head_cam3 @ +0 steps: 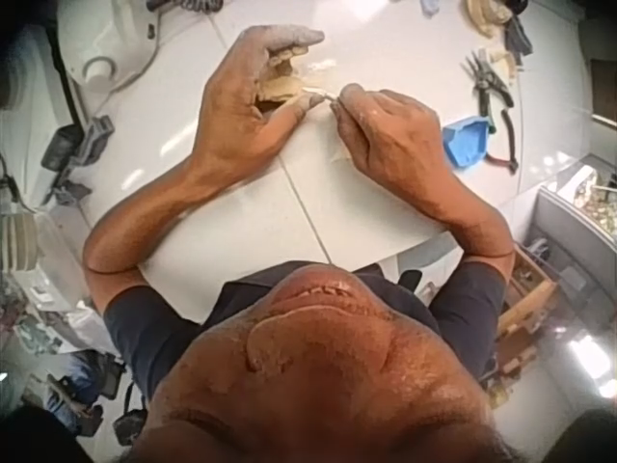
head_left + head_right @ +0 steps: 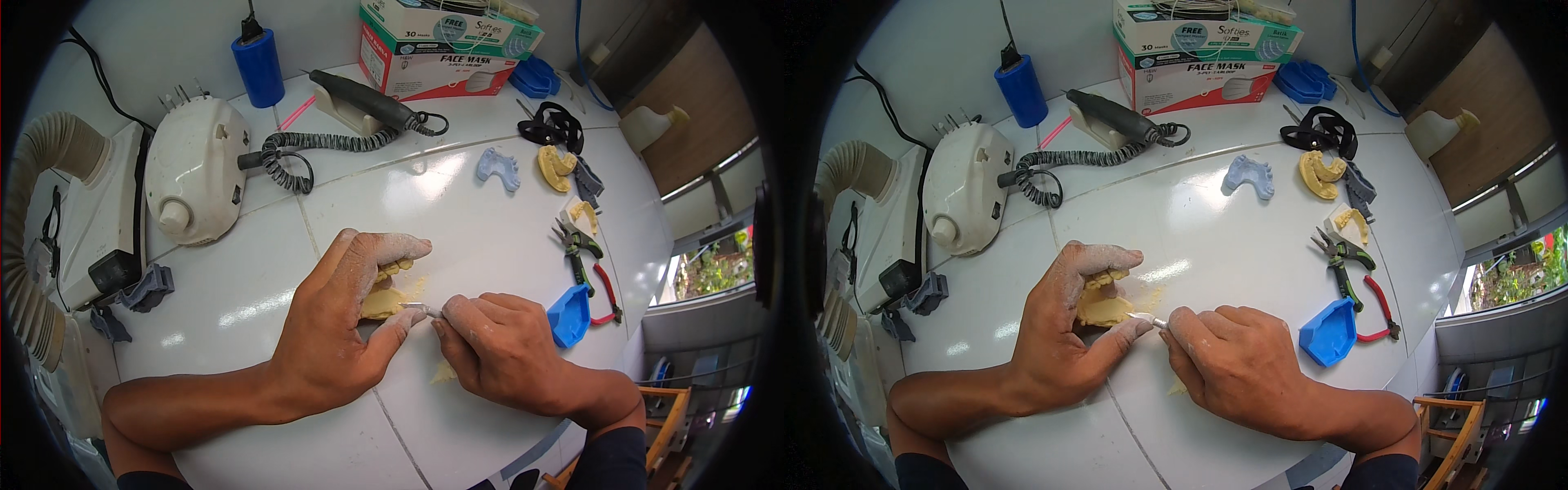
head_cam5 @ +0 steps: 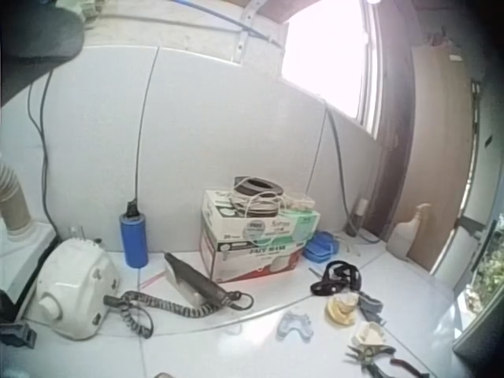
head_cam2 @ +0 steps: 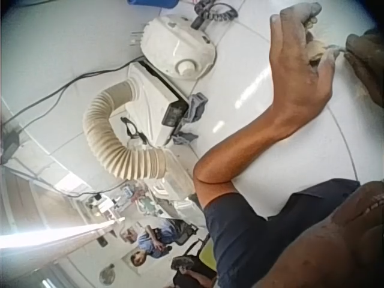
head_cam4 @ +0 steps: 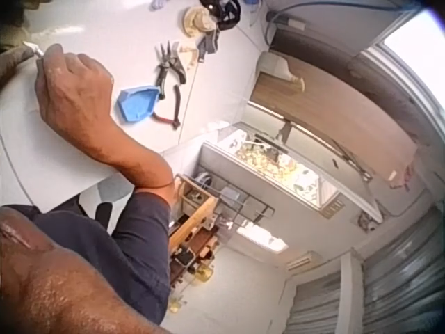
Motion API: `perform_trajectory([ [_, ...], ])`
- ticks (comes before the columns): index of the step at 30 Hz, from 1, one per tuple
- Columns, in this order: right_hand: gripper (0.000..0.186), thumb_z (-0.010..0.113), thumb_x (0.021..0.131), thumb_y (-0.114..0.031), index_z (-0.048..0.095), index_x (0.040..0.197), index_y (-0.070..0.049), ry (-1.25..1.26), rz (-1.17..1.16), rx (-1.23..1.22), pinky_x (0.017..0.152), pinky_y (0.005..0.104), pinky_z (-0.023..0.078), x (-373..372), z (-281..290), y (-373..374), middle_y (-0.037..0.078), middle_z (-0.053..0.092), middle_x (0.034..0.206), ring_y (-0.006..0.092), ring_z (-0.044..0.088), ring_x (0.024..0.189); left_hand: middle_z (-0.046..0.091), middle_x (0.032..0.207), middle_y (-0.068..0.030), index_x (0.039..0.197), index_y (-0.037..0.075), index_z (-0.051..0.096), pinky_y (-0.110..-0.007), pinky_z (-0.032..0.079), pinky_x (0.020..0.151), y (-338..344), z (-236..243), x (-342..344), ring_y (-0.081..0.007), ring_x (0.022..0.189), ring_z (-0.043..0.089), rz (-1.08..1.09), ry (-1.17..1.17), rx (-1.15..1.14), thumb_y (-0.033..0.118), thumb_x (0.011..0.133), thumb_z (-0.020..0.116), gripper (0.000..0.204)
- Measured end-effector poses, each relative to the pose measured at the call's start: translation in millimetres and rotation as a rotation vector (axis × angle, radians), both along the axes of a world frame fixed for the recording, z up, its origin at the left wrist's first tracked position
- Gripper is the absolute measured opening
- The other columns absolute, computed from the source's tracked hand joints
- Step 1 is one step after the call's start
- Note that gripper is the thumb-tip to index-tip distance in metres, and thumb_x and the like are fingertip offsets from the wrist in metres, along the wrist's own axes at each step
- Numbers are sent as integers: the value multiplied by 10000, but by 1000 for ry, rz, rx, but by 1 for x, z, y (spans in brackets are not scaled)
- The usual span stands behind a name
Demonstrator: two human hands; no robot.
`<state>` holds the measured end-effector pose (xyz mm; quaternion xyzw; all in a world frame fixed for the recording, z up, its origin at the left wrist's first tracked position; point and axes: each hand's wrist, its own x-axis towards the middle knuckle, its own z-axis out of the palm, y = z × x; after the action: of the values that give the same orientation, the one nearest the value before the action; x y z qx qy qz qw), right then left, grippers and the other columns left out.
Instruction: The recorder is using a hand carving tool to refine the edges and contours of a yellow plaster dental mold.
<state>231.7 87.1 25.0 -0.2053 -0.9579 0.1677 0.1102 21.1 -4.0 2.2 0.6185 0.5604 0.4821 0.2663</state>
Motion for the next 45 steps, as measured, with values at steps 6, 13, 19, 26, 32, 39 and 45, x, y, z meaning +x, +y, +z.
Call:
perform_trajectory([
  [6,157,772,938,-120,635,952,-45,20,-9,11,537,398,493,0,-3,-1,83,620,686,246,620,582,634,1235,-146,1354,18,611,-335,541,923,1,0,0,-222,1018,647,4,-13,8,2,871,840,534],
  [13,166,771,943,-114,615,924,-59,45,-15,18,526,400,482,-1,-5,-1,81,612,680,248,607,569,633,1210,-140,1348,17,615,-335,541,901,1,-1,-2,-218,995,647,4,12,7,3,872,841,526],
  [19,167,762,943,-104,603,916,-56,81,-22,-18,518,405,483,-1,-5,-1,85,597,662,264,606,558,619,1199,-148,1397,23,590,-343,541,901,-1,-3,0,-231,993,643,4,89,62,23,867,851,591],
  [26,166,757,937,-101,603,907,-48,43,-15,-24,518,406,486,-1,-1,-2,89,596,658,269,609,556,596,1265,-177,1442,11,554,-359,538,937,0,-4,0,-250,1033,633,26,78,67,43,850,862,669],
  [32,161,752,943,-105,607,910,-46,43,-13,-38,521,400,488,0,-1,-1,88,596,658,267,605,554,593,1285,-184,1452,6,546,-360,538,937,1,-5,0,-250,1035,631,8,75,76,34,854,848,670],
  [39,159,754,948,-108,610,918,-45,32,-7,-28,524,404,490,-1,-2,-2,89,600,664,261,610,561,588,1240,-166,1433,1,551,-339,530,942,0,-4,0,-229,1017,624,4,50,58,12,861,837,639],
  [45,166,762,950,-119,614,931,-45,54,-21,-7,524,410,487,-1,-4,-3,88,599,666,262,614,569,592,1220,-151,1397,8,571,-328,531,932,0,-1,0,-210,1016,626,-4,-22,20,-13,862,836,597],
])
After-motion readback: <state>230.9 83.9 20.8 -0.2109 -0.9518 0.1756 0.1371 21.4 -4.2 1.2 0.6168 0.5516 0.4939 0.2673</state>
